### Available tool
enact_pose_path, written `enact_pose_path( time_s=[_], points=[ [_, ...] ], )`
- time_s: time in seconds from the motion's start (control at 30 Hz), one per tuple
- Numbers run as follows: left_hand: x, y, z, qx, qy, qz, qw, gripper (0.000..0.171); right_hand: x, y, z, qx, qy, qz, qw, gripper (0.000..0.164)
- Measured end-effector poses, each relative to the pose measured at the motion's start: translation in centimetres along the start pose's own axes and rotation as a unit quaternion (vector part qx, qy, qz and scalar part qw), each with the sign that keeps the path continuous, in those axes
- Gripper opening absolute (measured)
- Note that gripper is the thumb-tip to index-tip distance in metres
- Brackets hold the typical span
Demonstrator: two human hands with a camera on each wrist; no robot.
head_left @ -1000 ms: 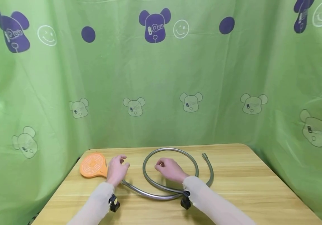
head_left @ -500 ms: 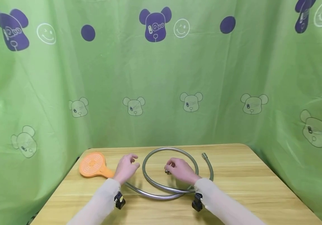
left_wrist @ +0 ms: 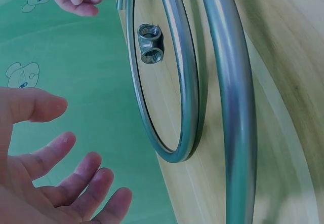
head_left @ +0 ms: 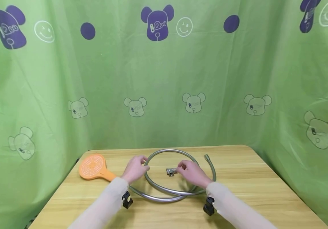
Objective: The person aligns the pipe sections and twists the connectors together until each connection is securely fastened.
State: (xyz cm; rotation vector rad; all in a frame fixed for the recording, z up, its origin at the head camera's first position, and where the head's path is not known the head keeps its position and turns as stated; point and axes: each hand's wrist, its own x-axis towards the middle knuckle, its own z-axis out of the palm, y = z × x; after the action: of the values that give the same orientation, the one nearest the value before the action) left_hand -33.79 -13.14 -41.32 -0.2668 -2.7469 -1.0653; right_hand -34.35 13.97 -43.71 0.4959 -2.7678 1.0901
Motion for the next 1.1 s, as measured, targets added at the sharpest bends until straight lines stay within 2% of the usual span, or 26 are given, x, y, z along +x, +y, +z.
enact_pose_path(
  time_s=[0.2,0.53,0.83,1.1],
  points=[
    [0.2,0.6,0.4,-0.005,-0.021,0.005,0.9998,0.041,-0.5,0.7,-0.7,-0.006,0.004,0.016,1.0,0.013],
    [0.5,1.4,1.0,-0.017,-0.054,0.011,0.9984,0.046,-1.0,1.7,-2.1,-0.027,0.014,0.016,0.999,0.013],
    [1.2,1.7,2.0,0.014,-0.077,0.021,0.9967,0.048,-1.3,3.3,-3.3,-0.043,0.029,0.015,0.999,0.02],
    [1.7,2.3,2.8,0.018,-0.092,0.024,0.9953,0.048,-1.2,4.6,-4.3,-0.056,0.034,0.023,0.998,0.023]
  ],
)
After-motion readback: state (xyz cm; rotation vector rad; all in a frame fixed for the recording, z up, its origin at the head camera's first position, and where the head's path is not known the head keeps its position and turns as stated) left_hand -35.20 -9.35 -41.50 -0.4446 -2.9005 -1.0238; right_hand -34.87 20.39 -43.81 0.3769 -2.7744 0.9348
